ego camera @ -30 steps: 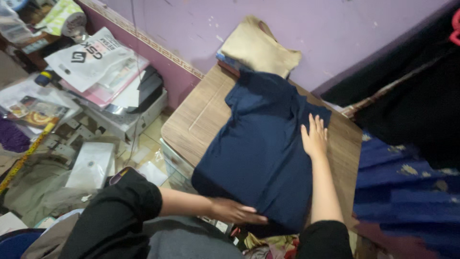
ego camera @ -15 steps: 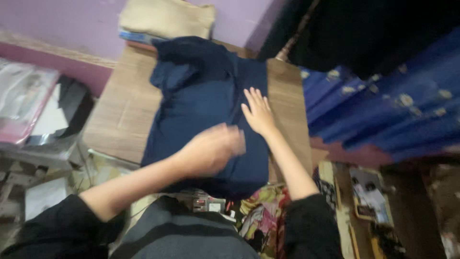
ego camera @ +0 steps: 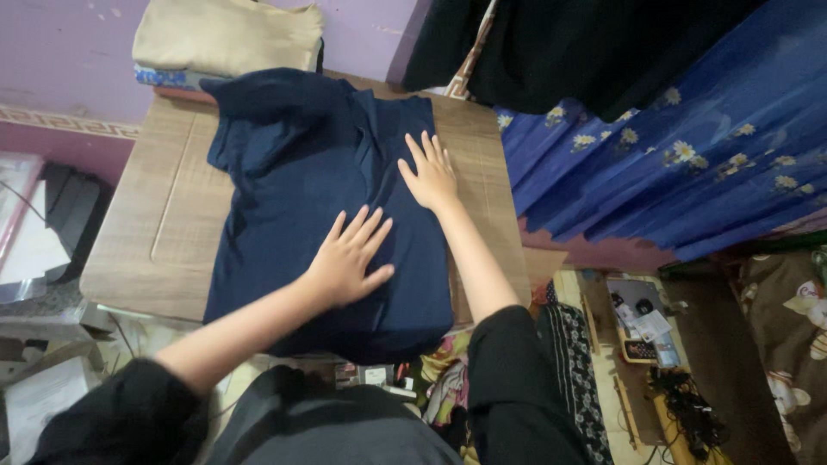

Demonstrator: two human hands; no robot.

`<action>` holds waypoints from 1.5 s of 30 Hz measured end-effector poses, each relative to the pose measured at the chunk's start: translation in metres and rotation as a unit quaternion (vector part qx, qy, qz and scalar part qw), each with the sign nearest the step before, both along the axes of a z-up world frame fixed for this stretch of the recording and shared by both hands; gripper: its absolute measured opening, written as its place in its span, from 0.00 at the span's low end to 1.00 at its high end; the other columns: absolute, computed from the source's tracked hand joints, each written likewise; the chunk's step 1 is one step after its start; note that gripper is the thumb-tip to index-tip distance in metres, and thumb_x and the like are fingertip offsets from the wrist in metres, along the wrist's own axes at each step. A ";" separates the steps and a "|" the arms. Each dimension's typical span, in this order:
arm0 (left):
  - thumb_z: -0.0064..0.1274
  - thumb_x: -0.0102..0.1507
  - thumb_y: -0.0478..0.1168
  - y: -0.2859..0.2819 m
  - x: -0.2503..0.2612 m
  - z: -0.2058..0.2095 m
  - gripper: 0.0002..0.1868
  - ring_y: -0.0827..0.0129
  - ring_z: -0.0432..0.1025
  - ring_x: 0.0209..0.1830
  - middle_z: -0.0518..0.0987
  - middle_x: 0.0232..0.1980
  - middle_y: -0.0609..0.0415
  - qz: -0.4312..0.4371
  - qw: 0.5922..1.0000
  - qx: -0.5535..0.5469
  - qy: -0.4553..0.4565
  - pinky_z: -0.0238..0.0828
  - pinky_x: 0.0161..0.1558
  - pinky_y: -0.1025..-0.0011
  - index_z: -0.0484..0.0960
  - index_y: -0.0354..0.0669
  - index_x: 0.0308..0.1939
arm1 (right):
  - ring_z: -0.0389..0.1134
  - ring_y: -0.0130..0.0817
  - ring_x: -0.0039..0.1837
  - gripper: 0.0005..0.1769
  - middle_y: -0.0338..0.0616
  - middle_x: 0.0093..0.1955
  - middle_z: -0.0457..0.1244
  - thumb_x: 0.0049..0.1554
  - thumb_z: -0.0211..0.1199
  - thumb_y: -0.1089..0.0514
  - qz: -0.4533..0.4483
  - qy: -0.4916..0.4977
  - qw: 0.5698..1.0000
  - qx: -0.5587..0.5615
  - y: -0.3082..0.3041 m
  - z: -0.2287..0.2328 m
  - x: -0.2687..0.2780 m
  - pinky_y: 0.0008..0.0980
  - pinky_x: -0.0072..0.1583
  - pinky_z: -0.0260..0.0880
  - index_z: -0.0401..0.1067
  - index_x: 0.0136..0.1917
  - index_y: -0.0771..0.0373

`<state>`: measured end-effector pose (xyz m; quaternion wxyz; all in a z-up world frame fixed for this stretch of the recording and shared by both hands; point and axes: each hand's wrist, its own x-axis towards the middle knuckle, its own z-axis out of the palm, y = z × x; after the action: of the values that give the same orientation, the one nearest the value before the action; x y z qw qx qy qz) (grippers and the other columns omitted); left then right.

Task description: The person folds several t-shirts one by one on a wooden table. They smooth each shirt, fold the sleeves and sides, then fold the garment into a compact rectangle and stack it with the others.

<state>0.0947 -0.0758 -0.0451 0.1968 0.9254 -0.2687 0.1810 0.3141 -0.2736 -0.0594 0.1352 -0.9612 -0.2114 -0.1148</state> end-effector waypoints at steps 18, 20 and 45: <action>0.53 0.60 0.59 0.014 -0.039 0.039 0.35 0.48 0.60 0.72 0.69 0.70 0.41 0.038 0.995 0.016 0.086 0.52 0.69 0.46 0.74 0.42 0.64 | 0.44 0.48 0.85 0.32 0.50 0.82 0.50 0.68 0.48 0.41 -0.060 -0.037 0.994 -0.081 0.030 0.031 0.032 0.61 0.81 0.37 0.53 0.82 0.50; 0.52 0.62 0.57 0.005 -0.022 0.035 0.32 0.45 0.61 0.71 0.71 0.67 0.39 0.029 0.999 0.016 0.042 0.54 0.69 0.46 0.75 0.38 0.62 | 0.46 0.50 0.83 0.32 0.53 0.83 0.49 0.66 0.53 0.46 -0.034 -0.101 0.994 -0.015 0.028 0.033 0.000 0.59 0.80 0.42 0.55 0.79 0.56; 0.53 0.64 0.55 0.000 -0.027 0.045 0.23 0.53 0.73 0.47 0.78 0.44 0.45 0.156 0.983 0.075 0.060 0.68 0.46 0.56 0.78 0.35 0.46 | 0.39 0.58 0.84 0.55 0.64 0.83 0.42 0.52 0.66 0.34 0.067 0.038 0.997 -0.017 -0.048 0.075 -0.267 0.62 0.78 0.36 0.50 0.81 0.63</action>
<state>0.0672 -0.0762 0.0003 0.1124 0.9771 -0.1217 0.1333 0.0472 -0.3216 0.0156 0.1342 -0.9506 -0.2721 -0.0655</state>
